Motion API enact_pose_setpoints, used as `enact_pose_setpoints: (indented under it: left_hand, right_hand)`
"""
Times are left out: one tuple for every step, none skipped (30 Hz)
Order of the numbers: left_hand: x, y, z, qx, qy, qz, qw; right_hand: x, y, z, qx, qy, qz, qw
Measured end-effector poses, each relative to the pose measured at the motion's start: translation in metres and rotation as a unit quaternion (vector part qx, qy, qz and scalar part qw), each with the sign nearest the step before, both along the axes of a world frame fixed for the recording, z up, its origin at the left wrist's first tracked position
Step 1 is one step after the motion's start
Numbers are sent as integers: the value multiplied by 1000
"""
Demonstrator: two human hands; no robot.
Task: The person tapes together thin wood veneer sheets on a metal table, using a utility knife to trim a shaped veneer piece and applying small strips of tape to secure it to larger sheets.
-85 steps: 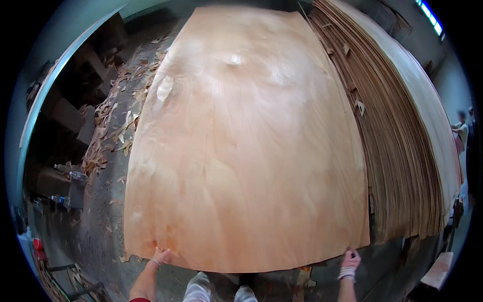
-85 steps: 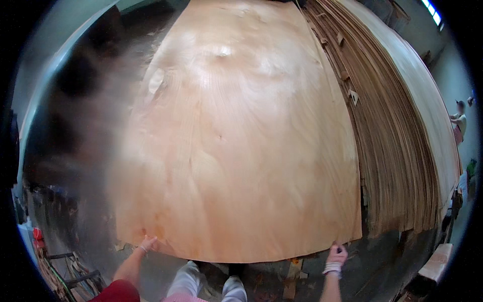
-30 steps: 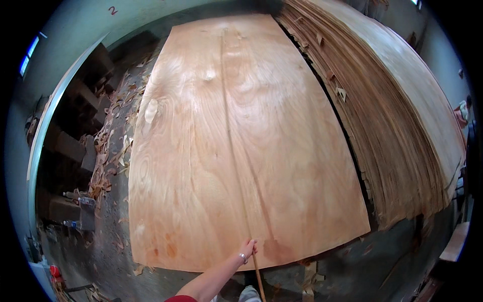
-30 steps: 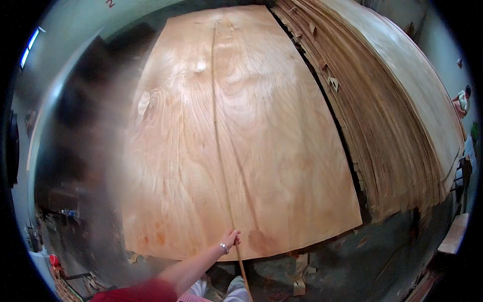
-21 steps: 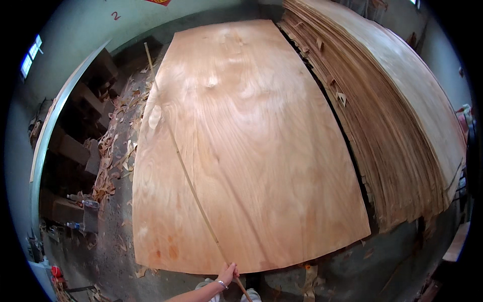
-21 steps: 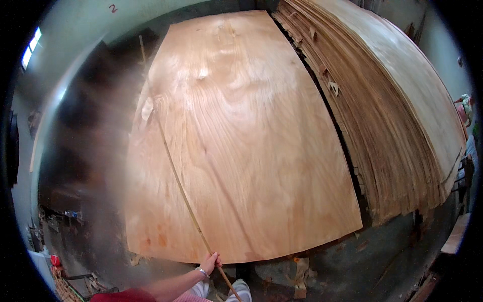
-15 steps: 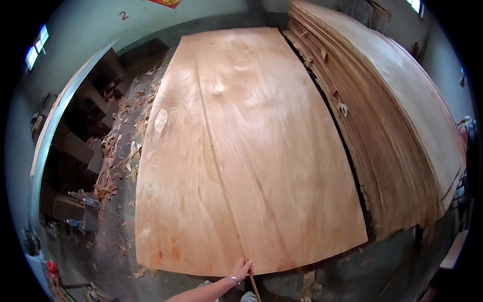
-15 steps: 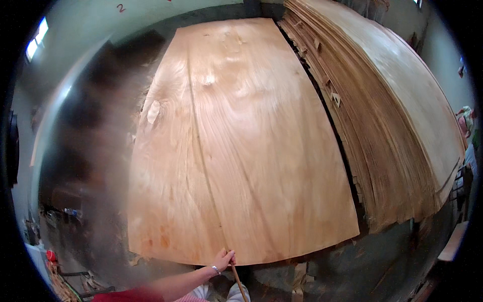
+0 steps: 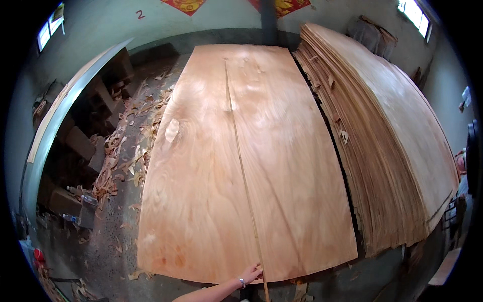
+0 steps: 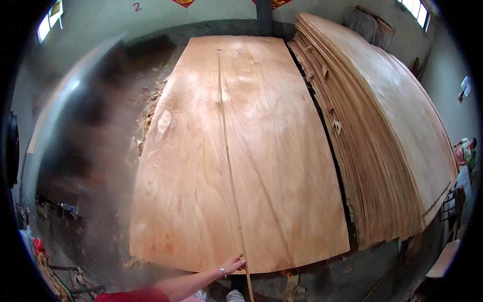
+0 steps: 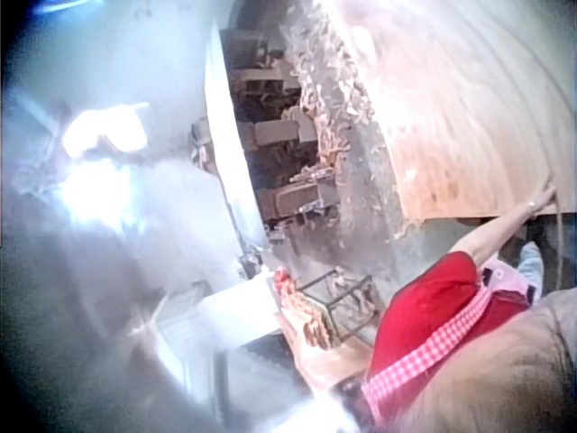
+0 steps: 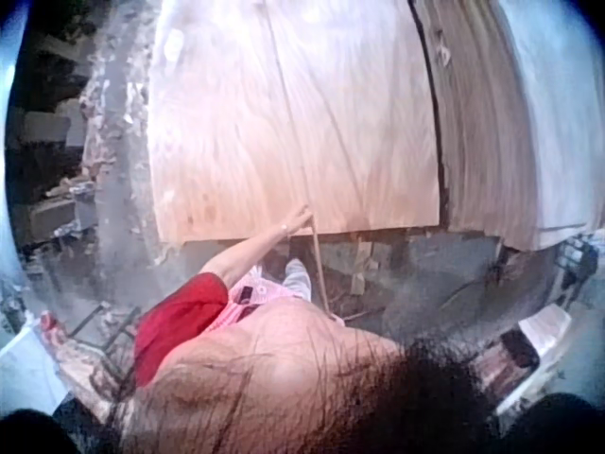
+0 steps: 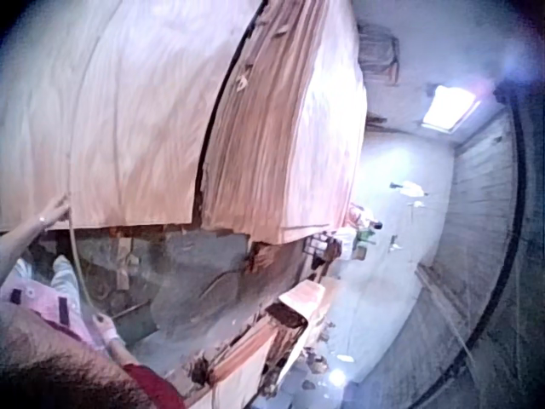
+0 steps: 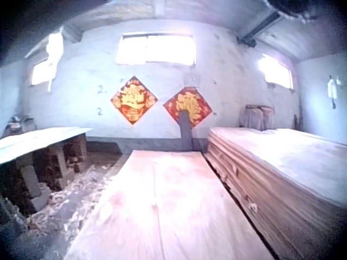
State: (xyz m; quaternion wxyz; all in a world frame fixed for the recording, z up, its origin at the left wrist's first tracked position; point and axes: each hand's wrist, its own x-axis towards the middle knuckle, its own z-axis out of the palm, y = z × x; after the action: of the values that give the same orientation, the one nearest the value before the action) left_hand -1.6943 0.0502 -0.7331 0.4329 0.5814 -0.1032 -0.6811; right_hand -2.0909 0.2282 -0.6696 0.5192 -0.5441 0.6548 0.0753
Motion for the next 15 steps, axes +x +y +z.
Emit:
enact_pose_setpoints:
  left_hand:
    - [4,8,5,7,23,16,1000]
    - [11,17,9,15,46,34,998]
    - [20,30,7,42,51,38,997]
    - [26,49,0,48,54,68,995]
    - [35,68,-6,54,58,98,992]
    - [47,85,-2,74,46,105,991]
    - [60,101,4,92,34,114,989]
    - [76,121,4,104,35,134,985]
    - [89,145,2,118,37,155,980]
    - [100,169,-7,129,40,180,974]
    - [113,190,-17,139,43,205,968]
    - [130,210,-20,108,39,195,974]
    - [142,222,-19,74,37,177,981]
    - [157,242,-14,91,24,189,978]
    - [169,259,-10,107,11,198,974]
  right_hand:
    - [5,-3,9,8,-17,-32,999]
    - [10,-7,19,18,-10,-27,999]
    - [25,-19,39,27,-5,-18,999]
    - [44,-35,56,37,1,-8,999]
    - [70,-55,72,34,-4,-2,999]
    - [102,-78,89,31,-9,0,999]
    - [135,-104,105,24,-16,4,1000]
    - [163,-124,119,20,-21,9,1000]
    - [193,-150,103,-194,-40,130,972]
    - [242,-198,84,-191,-39,99,976]
    - [290,-245,67,-190,-37,66,979]
    - [338,-293,48,-190,-36,32,981]
    - [373,-350,19,-166,-13,3,986]
    - [437,-378,89,-91,-33,-24,995]
    - [470,-414,72,-165,-12,-2,986]
